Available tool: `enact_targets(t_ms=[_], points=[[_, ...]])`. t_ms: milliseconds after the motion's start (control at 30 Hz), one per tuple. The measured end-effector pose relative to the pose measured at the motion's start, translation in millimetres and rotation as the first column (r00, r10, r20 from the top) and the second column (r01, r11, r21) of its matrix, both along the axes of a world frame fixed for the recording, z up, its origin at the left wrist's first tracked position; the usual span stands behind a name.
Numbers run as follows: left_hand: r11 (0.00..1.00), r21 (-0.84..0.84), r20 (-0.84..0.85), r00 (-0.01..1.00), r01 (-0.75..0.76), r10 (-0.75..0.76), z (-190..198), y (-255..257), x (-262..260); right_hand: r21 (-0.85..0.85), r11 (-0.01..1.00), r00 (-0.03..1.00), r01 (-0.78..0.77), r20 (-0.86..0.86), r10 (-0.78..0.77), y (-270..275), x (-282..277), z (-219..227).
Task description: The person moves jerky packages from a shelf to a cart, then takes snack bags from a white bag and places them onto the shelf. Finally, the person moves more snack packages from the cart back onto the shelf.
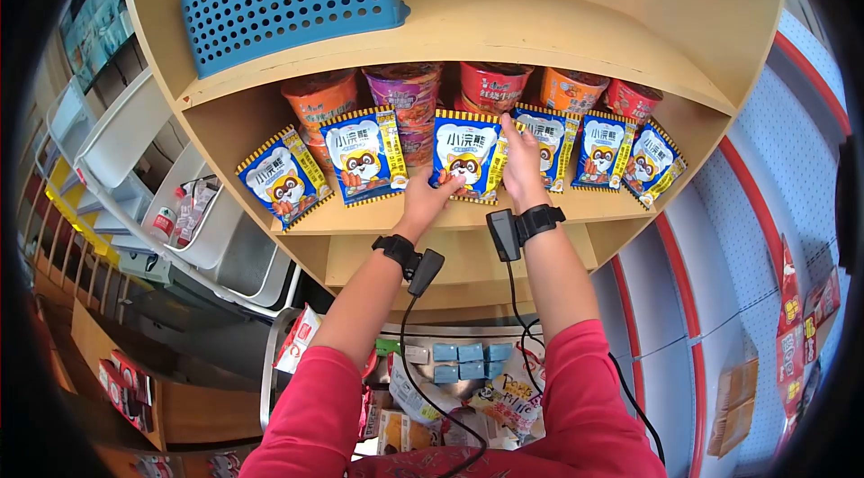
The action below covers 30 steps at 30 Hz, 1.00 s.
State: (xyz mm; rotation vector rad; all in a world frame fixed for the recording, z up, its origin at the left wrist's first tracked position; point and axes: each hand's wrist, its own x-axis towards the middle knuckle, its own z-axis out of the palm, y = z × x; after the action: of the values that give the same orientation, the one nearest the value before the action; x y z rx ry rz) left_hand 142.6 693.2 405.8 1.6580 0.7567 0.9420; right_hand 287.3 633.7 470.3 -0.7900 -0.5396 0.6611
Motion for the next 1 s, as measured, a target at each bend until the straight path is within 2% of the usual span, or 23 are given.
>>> enact_targets(t_ms=[100, 133, 233, 267, 300, 367, 467, 567, 600, 700, 733, 833, 867, 967, 1000], points=[[0.998, 0.025, 0.098, 0.994, -0.054, 0.051, -5, 1, 7, -0.048, 0.999, 1.0, 0.026, -0.011, -0.026, 8, 6, -9], [0.997, 0.016, 0.091, 0.993, -0.072, 0.07, -12, 6, 9, -0.038, 0.999, 0.997, 0.023, 0.076, -0.02, 9, 9, -13], [0.993, -0.03, 0.082, 0.99, -0.114, 0.116, -25, 16, 13, -0.162, 0.986, 0.92, 0.04, 0.391, 0.027, 3, 11, -26], [0.991, -0.06, 0.091, 0.988, -0.122, 0.127, -20, 12, 14, -0.262, 0.965, 0.91, 0.018, 0.405, 0.093, -1, 10, -33], [0.988, -0.09, 0.099, 0.986, -0.128, 0.137, -18, 10, 15, -0.288, 0.956, 0.868, 0.061, 0.488, 0.092, 7, 19, -57], [0.978, -0.111, 0.048, 0.982, -0.177, 0.183, -18, 13, 17, -0.309, 0.949, 0.849, 0.066, 0.516, 0.109, 12, 23, -79], [0.962, -0.165, 0.041, 0.973, -0.217, 0.227, -20, 15, 20, -0.277, 0.946, 0.859, 0.167, 0.512, -0.002, 21, 23, -94], [0.949, -0.215, 0.015, 0.971, -0.23, 0.238, -16, 14, 21, -0.369, 0.9, 0.815, 0.23, 0.578, 0.028, 27, 23, -93], [0.943, -0.244, 0.02, 0.971, -0.228, 0.24, -15, 13, 22, -0.431, 0.855, 0.754, 0.288, 0.652, 0.075, 23, 20, -87], [0.925, -0.314, 0.042, 0.97, -0.214, 0.239, -14, 14, 28, -0.303, 0.889, 0.719, 0.342, 0.694, -0.04, 33, 22, -104], [0.919, -0.335, 0.05, 0.97, -0.209, 0.239, -14, 14, 29, -0.202, 0.9, 0.739, 0.387, 0.651, -0.171, 39, 21, -112], [0.92, -0.339, 0.065, 0.97, -0.197, 0.232, -12, 11, 27, -0.117, 0.745, 0.568, 0.657, 0.726, -0.388, -1, 11, -69], [0.922, -0.35, 0.063, 0.977, -0.167, 0.202, -17, 17, 27, -0.064, 0.625, 0.425, 0.778, 0.786, -0.449, -3, 23, -72], [0.913, -0.348, 0.07, 0.965, -0.214, 0.253, -11, 7, 26, -0.011, 0.252, 0.141, 0.968, 0.852, -0.504, -19, 48, -75], [0.916, -0.35, 0.08, 0.968, -0.195, 0.237, -12, 8, 25, -0.038, 0.265, 0.168, 0.964, 0.855, -0.491, -23, 53, -76]])
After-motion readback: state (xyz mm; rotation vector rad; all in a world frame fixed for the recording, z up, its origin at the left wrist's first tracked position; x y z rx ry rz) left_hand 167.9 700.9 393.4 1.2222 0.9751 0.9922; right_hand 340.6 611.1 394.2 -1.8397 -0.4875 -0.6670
